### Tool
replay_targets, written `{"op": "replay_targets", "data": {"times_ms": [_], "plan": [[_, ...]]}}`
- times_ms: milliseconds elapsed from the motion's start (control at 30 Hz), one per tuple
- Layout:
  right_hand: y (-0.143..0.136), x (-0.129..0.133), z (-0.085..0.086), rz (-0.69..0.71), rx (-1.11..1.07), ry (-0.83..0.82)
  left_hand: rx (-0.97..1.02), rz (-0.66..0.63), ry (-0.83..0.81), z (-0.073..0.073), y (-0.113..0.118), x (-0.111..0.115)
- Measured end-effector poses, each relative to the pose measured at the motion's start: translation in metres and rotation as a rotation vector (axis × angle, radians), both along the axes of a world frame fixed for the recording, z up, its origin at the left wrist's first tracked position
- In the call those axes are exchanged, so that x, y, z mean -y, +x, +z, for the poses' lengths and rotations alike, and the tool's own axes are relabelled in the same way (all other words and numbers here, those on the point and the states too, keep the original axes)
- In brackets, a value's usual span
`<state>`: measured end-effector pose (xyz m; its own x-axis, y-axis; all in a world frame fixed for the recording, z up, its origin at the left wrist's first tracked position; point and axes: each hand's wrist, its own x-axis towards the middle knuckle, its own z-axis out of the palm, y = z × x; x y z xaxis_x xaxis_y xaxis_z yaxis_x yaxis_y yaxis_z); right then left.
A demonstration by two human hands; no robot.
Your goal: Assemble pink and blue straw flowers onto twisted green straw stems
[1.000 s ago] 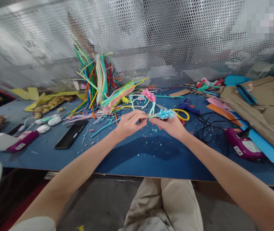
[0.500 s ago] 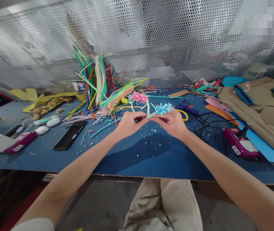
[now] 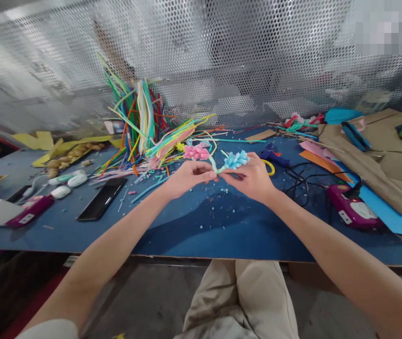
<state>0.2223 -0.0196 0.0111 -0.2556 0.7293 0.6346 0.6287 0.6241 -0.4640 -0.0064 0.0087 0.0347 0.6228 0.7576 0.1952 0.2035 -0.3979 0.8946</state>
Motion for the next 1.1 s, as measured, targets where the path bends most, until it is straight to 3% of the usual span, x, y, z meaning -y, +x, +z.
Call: {"op": "replay_targets", "data": {"times_ms": [167,300,400,500,600,733,833,1100], "plan": [[-0.007,0.004,-0.001,-0.074,-0.052,-0.03,0.013,0.177,0.213,-0.004,0.004,0.002],[-0.012,0.007,-0.002,-0.061,-0.144,-0.128,-0.011,0.286,0.58,-0.009,0.006,0.008],[-0.017,0.01,-0.001,-0.026,-0.233,-0.194,-0.034,0.315,0.897,-0.014,0.004,0.01],[-0.021,0.015,0.004,0.033,-0.329,-0.252,-0.078,0.278,1.092,-0.015,0.001,0.009],[-0.024,0.018,0.006,0.045,-0.358,-0.275,-0.119,0.274,1.133,-0.013,-0.001,0.006],[-0.025,0.018,0.004,-0.015,-0.338,-0.21,-0.076,0.281,1.061,-0.011,0.0,0.006],[-0.022,0.014,0.003,0.025,-0.371,-0.215,-0.009,0.298,1.04,-0.012,0.002,0.008],[0.023,-0.009,0.002,0.547,-0.503,-0.743,0.064,0.288,1.083,-0.007,0.003,0.01]]}}
